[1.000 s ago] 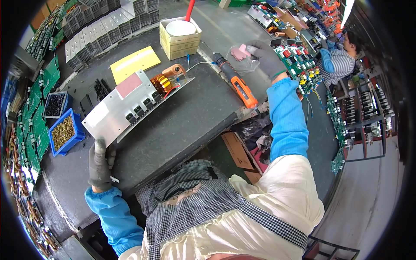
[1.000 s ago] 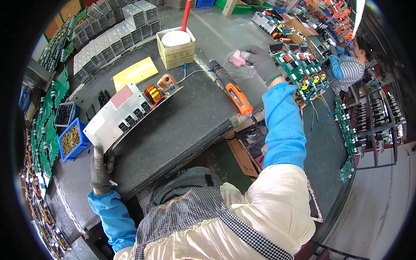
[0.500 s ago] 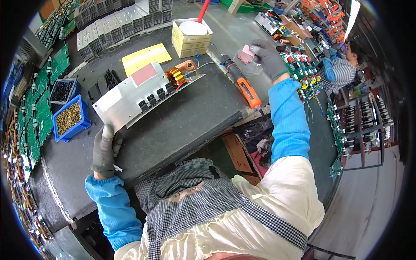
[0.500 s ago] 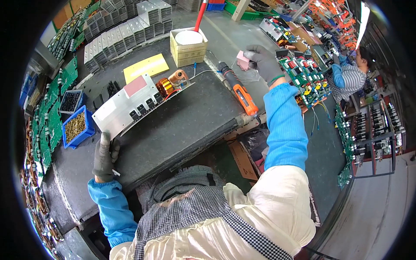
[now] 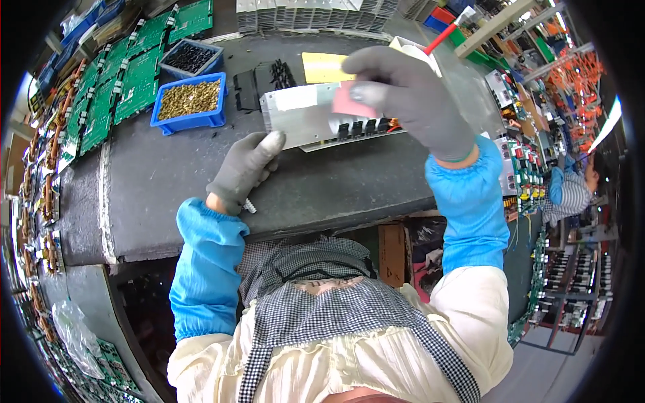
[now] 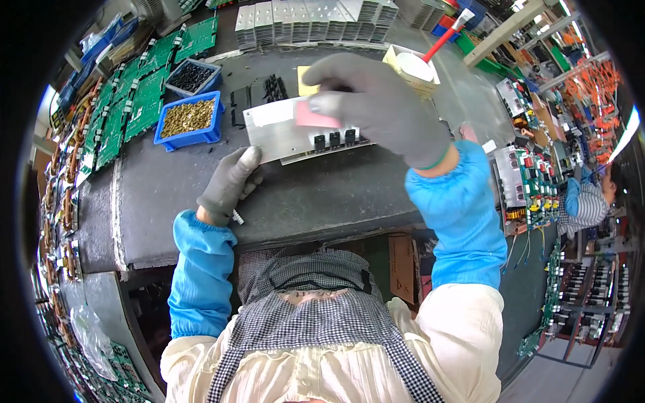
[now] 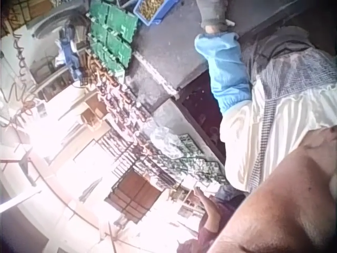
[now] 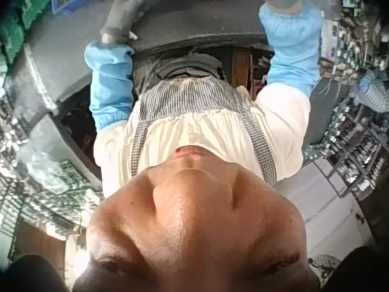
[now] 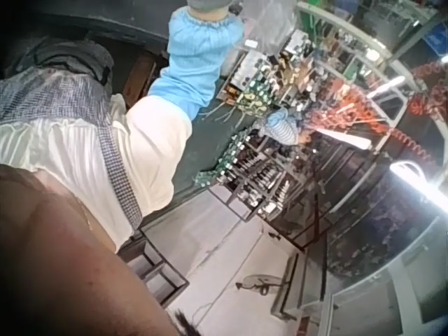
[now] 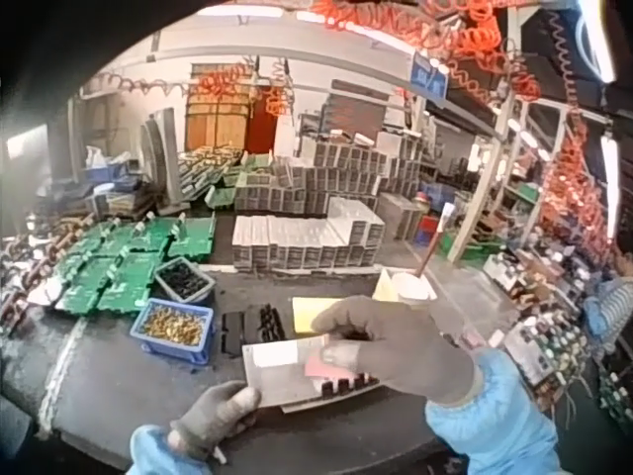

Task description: The person assembles an electronic circuit board onto a metal casing by securing it with screws using a power screwdriver.

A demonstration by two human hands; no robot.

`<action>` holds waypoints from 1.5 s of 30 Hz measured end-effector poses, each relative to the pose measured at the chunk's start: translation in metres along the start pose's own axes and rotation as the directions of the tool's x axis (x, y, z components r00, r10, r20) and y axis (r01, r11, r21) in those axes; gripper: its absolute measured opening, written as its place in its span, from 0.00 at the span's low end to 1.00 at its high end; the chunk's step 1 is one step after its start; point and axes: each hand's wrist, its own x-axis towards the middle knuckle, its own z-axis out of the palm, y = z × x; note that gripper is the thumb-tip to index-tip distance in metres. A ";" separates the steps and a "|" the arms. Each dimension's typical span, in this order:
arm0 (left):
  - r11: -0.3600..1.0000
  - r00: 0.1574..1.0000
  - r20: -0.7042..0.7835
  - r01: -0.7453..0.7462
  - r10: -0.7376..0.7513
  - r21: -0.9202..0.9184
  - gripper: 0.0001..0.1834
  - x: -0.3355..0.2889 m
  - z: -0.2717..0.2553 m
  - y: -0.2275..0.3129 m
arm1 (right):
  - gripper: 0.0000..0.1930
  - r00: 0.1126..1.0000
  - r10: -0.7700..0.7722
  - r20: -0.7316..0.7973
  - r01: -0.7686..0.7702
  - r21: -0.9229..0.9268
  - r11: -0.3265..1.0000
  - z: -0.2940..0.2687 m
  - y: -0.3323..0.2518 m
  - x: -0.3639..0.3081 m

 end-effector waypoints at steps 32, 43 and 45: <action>0.994 1.000 -0.004 0.013 -0.013 0.104 0.43 0.007 -0.004 -0.006 | 0.21 0.814 -0.581 -0.017 0.272 -0.873 0.406 0.063 -0.008 0.021; 0.999 1.000 -0.012 0.000 0.001 0.052 0.42 0.005 -0.002 -0.004 | 0.25 0.907 -0.412 0.091 0.272 -0.872 0.407 0.085 0.013 -0.027; 0.999 1.000 0.007 0.014 -0.015 0.033 0.44 0.007 -0.002 -0.002 | 0.26 0.909 -0.406 0.090 0.263 -0.881 0.393 0.082 0.016 -0.026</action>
